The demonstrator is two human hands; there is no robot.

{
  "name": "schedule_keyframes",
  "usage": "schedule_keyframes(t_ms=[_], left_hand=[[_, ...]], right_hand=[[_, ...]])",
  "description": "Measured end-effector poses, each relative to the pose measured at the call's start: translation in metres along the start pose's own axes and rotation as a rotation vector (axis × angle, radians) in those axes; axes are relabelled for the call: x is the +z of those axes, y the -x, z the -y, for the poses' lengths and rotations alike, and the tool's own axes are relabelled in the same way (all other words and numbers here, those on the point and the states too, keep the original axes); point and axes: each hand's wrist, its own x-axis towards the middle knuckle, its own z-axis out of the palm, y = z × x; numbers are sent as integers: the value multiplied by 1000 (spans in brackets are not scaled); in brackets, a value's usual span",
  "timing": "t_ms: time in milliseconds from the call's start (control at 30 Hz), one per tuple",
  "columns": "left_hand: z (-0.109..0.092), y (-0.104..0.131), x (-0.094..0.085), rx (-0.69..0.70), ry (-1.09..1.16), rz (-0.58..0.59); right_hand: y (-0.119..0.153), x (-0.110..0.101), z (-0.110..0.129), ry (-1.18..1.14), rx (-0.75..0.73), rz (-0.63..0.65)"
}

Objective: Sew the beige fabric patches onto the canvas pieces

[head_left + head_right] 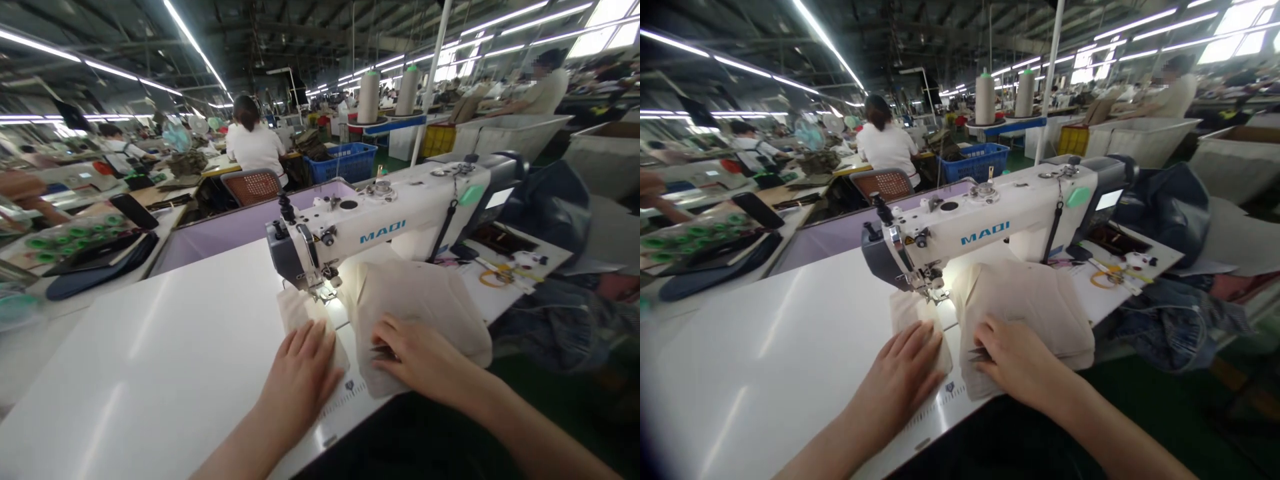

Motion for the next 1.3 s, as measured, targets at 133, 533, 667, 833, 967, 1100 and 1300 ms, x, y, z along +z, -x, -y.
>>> schedule_keyframes(t_ms=[133,533,667,833,967,1100,1300], left_hand=[[-9,16,4,19,-24,-3],[21,-31,-12,-69,262,-31],[-15,-36,-13,92,605,-154],[-15,-60,-16,169,721,-123],[-4,-57,-28,357,528,-100],[10,-4,-31,315,250,-144],[39,100,-25,135,82,-94]], right_hand=[[1,5,-7,-4,-65,-51],[-2,-10,-9,-156,-55,-23],[-5,-2,-15,-281,11,-121],[2,-1,-8,-260,-234,-263],[15,-2,4,-74,-433,-260],[22,3,9,-38,-394,-214],[15,33,20,-40,-483,77]])
